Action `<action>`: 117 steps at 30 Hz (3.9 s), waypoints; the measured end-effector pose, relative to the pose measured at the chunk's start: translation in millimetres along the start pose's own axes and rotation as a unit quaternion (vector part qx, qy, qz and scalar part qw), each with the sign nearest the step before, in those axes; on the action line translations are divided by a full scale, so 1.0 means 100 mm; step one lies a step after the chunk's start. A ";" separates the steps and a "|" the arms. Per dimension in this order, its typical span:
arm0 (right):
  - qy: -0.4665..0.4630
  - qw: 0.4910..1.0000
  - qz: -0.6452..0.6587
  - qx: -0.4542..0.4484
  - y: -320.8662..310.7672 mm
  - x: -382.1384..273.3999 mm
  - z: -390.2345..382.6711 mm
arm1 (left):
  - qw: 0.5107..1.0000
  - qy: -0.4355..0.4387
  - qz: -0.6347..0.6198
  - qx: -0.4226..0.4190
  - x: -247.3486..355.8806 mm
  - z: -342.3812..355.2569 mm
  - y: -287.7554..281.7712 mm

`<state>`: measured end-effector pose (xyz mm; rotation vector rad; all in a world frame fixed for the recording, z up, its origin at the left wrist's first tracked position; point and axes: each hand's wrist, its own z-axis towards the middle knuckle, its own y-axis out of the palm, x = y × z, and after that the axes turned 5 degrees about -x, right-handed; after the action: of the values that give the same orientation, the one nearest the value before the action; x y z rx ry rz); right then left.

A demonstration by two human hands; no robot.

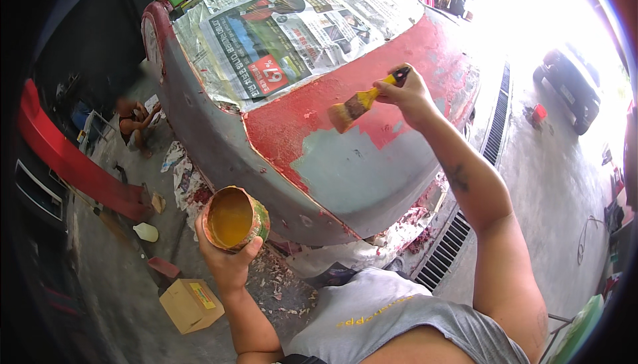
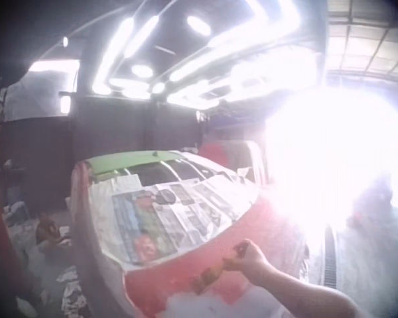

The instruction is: The person pours liquid from a yellow jug into a paint can, then uses a brush to apply red paint to the hood of a car. The person holds the can in one hand and paints with the other.

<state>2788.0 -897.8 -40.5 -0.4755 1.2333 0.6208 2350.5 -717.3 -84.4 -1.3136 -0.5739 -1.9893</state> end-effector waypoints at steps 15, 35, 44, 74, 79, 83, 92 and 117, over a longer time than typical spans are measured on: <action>0.007 0.998 -0.037 0.041 0.61 0.03 0.26 | 0.999 0.021 0.018 -0.021 0.01 -0.04 0.05; -0.124 0.984 0.128 0.017 -0.91 -0.47 0.15 | 0.994 0.060 0.087 -0.026 0.37 0.11 0.83; -0.113 0.987 0.114 -0.025 -1.88 -0.24 -0.05 | 0.992 0.057 0.104 0.044 0.51 -0.03 2.10; -0.074 0.930 -0.083 -0.350 -1.53 -1.30 0.01 | 0.929 0.102 0.356 -0.021 0.47 0.37 3.61; 0.119 0.955 0.172 -0.212 -1.68 -0.71 0.09 | 0.956 0.090 0.279 -0.019 0.39 0.50 3.52; 0.149 0.921 0.327 -0.150 -1.68 -0.39 -0.04 | 0.965 0.102 0.242 -0.007 0.33 0.57 3.40; 0.001 0.938 0.311 -0.152 -1.45 -0.59 0.32 | 0.975 0.071 0.206 0.044 0.17 0.56 2.95; -0.187 0.874 -0.353 -0.277 -0.47 -0.36 0.72 | 0.995 0.049 0.056 0.061 -0.07 0.37 1.94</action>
<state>2863.4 -892.6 13.8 -1.1655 0.4250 0.3898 2518.5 -821.1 -77.1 -1.1431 -0.5537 -1.8856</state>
